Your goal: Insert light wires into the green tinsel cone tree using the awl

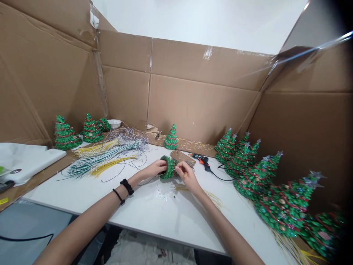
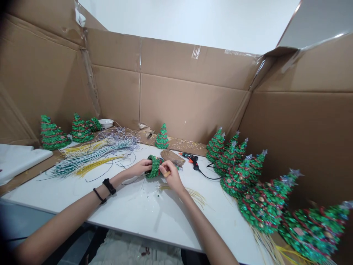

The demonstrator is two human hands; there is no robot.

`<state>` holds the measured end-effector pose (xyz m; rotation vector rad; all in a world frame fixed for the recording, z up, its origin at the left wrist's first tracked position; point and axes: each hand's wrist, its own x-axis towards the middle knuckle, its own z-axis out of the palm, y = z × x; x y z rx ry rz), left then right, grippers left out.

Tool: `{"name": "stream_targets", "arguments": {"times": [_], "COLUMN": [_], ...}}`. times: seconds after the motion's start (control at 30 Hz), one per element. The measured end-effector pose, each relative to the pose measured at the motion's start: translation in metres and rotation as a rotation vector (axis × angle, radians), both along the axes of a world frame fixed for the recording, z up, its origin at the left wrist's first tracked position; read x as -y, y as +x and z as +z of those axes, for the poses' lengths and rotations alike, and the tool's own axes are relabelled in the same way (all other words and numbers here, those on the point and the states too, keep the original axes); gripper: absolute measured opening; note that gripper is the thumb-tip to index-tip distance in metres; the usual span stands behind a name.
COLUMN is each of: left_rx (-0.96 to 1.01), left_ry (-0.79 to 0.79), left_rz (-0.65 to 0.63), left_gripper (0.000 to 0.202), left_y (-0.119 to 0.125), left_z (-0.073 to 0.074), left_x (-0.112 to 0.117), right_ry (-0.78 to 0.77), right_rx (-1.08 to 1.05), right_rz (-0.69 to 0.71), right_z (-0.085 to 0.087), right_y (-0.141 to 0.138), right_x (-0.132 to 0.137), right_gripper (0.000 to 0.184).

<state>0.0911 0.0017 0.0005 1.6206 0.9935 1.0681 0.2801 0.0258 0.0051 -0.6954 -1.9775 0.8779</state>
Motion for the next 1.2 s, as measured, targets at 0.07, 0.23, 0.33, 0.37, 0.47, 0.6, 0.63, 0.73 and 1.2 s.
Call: {"name": "stream_targets", "arguments": {"times": [0.07, 0.23, 0.33, 0.37, 0.47, 0.6, 0.63, 0.73, 1.2], "left_rx": [0.015, 0.007, 0.002, 0.004, 0.012, 0.016, 0.021, 0.038, 0.037], "left_ry": [0.008, 0.014, 0.018, 0.018, 0.022, 0.028, 0.025, 0.008, -0.039], "left_rz": [-0.009, -0.020, -0.016, -0.018, -0.017, -0.008, -0.008, -0.007, -0.046], "left_gripper": [0.022, 0.027, 0.027, 0.027, 0.027, 0.027, 0.027, 0.028, 0.024], "left_y": [-0.001, -0.001, -0.001, -0.001, -0.001, 0.000, 0.000, 0.000, -0.002], "left_z": [-0.001, -0.003, -0.004, -0.005, -0.005, -0.005, -0.005, -0.008, -0.008], "left_x": [-0.001, -0.002, -0.003, -0.004, -0.005, -0.005, -0.005, -0.005, -0.005], "right_ry": [-0.029, -0.104, -0.146, -0.162, -0.200, -0.200, -0.198, -0.161, 0.060], "right_rx": [-0.005, -0.030, -0.038, -0.039, -0.044, -0.031, -0.026, -0.032, 0.214], "right_rz": [0.005, 0.026, 0.039, 0.045, 0.064, 0.066, 0.066, 0.053, 0.009], "right_z": [0.000, -0.002, -0.004, -0.004, -0.003, -0.003, -0.003, -0.003, -0.004], "right_y": [0.000, -0.002, -0.002, -0.002, -0.001, 0.000, 0.000, 0.000, 0.010], "right_x": [0.000, -0.002, -0.004, -0.004, -0.005, -0.005, -0.005, -0.007, -0.025], "right_gripper": [0.027, 0.027, 0.029, 0.030, 0.032, 0.031, 0.031, 0.030, 0.044]}}
